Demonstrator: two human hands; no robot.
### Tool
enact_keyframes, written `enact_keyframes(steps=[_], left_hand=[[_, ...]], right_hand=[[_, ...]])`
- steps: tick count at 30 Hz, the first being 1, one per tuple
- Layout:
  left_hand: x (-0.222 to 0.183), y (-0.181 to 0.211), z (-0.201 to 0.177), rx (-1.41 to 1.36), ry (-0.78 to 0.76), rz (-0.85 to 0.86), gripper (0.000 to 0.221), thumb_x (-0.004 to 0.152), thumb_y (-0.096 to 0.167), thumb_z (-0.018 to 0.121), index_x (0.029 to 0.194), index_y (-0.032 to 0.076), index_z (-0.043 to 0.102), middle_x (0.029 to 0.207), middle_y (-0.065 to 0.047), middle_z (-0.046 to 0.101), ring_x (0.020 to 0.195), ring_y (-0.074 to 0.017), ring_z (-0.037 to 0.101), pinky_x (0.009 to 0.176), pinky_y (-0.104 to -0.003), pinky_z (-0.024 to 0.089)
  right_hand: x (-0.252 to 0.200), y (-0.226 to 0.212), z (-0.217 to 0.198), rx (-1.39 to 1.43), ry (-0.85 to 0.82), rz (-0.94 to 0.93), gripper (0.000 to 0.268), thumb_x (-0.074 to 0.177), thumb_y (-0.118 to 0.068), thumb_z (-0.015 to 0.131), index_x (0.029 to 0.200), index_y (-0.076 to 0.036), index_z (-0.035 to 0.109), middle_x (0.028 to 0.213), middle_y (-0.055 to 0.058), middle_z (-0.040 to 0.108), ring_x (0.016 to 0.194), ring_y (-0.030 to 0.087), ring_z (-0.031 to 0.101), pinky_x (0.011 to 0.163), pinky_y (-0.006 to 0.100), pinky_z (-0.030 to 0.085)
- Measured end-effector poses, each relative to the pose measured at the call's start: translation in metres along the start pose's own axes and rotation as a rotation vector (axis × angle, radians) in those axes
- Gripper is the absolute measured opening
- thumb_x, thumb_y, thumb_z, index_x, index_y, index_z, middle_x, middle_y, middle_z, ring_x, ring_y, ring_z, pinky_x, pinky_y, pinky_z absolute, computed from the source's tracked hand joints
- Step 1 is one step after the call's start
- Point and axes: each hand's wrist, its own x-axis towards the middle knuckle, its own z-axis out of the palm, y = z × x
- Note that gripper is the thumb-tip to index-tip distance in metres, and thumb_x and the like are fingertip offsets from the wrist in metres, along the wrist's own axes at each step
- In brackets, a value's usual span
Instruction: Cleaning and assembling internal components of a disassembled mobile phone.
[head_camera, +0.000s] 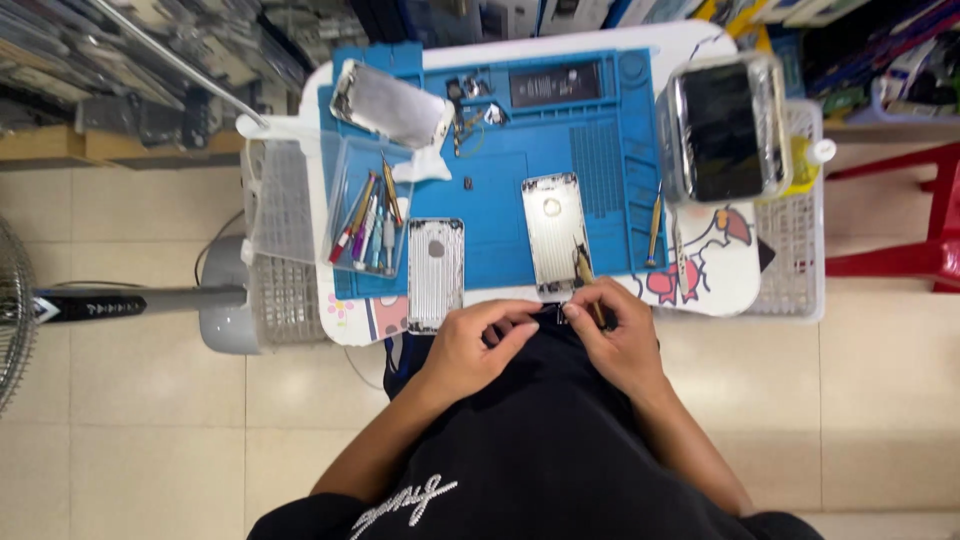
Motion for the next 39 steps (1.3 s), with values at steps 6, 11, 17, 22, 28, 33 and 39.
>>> enact_keyframes(steps=[6, 11, 17, 22, 28, 33, 39], left_hand=[[0.007, 0.016, 0.005, 0.023, -0.041, -0.062, 0.026, 0.090, 0.019, 0.074, 0.113, 0.009, 0.078, 0.080, -0.004, 0.077, 0.056, -0.0125, 0.064, 0.054, -0.025, 0.051], [0.034, -0.008, 0.016, -0.123, -0.077, -0.119, 0.043, 0.098, 0.026, 0.062, 0.137, 0.009, 0.057, 0.112, -0.009, 0.073, 0.090, -0.0181, 0.069, 0.068, -0.028, 0.057], [0.043, -0.051, 0.035, -0.288, -0.035, -0.193, 0.055, 0.103, 0.031, 0.053, 0.151, 0.007, 0.039, 0.153, -0.015, 0.049, 0.143, -0.0270, 0.048, 0.102, -0.037, 0.052], [0.048, -0.064, 0.040, -0.378, -0.048, -0.271, 0.063, 0.099, 0.028, 0.058, 0.154, 0.008, 0.033, 0.156, -0.017, 0.042, 0.150, -0.0274, 0.036, 0.109, -0.041, 0.046], [0.059, -0.097, 0.042, -0.636, -0.001, -0.279, 0.073, 0.100, 0.023, 0.063, 0.158, 0.005, 0.023, 0.161, -0.021, 0.035, 0.149, -0.0309, 0.040, 0.117, -0.041, 0.040], [0.061, -0.082, 0.037, -0.508, 0.009, -0.281, 0.077, 0.094, 0.015, 0.069, 0.155, 0.005, 0.025, 0.156, -0.022, 0.041, 0.137, -0.0273, 0.052, 0.104, -0.039, 0.054], [0.074, -0.084, 0.034, -0.384, 0.019, -0.299, 0.074, 0.092, 0.007, 0.066, 0.156, 0.005, 0.028, 0.145, -0.022, 0.053, 0.098, -0.0233, 0.071, 0.081, -0.032, 0.060]], right_hand=[[0.003, 0.007, -0.002, 0.030, 0.042, 0.010, 0.009, 0.092, -0.010, 0.070, 0.088, -0.004, 0.065, 0.075, -0.001, 0.059, 0.065, 0.007, 0.047, 0.059, 0.024, 0.038], [0.027, 0.051, -0.001, 0.156, 0.060, 0.095, 0.010, 0.095, -0.012, 0.068, 0.090, -0.003, 0.067, 0.078, 0.000, 0.060, 0.071, 0.007, 0.052, 0.064, 0.024, 0.041], [0.041, 0.058, -0.007, 0.124, 0.123, 0.110, 0.013, 0.095, -0.014, 0.068, 0.094, -0.002, 0.068, 0.084, 0.000, 0.068, 0.081, 0.007, 0.060, 0.074, 0.023, 0.048], [0.049, 0.056, -0.009, 0.135, 0.129, 0.125, 0.013, 0.094, -0.014, 0.069, 0.094, -0.001, 0.068, 0.085, 0.000, 0.069, 0.083, 0.008, 0.062, 0.077, 0.024, 0.050], [0.060, 0.052, -0.011, -0.013, 0.118, 0.324, 0.014, 0.094, -0.016, 0.072, 0.095, -0.002, 0.072, 0.076, 0.004, 0.066, 0.070, 0.010, 0.053, 0.064, 0.026, 0.044], [0.061, 0.059, -0.006, 0.320, 0.016, 0.317, 0.014, 0.094, -0.016, 0.069, 0.093, -0.003, 0.067, 0.082, 0.000, 0.067, 0.073, 0.007, 0.061, 0.065, 0.025, 0.049], [0.064, 0.097, -0.004, 0.306, 0.018, 0.168, 0.013, 0.097, -0.015, 0.070, 0.096, -0.002, 0.069, 0.088, 0.000, 0.068, 0.084, 0.007, 0.060, 0.076, 0.024, 0.049]])
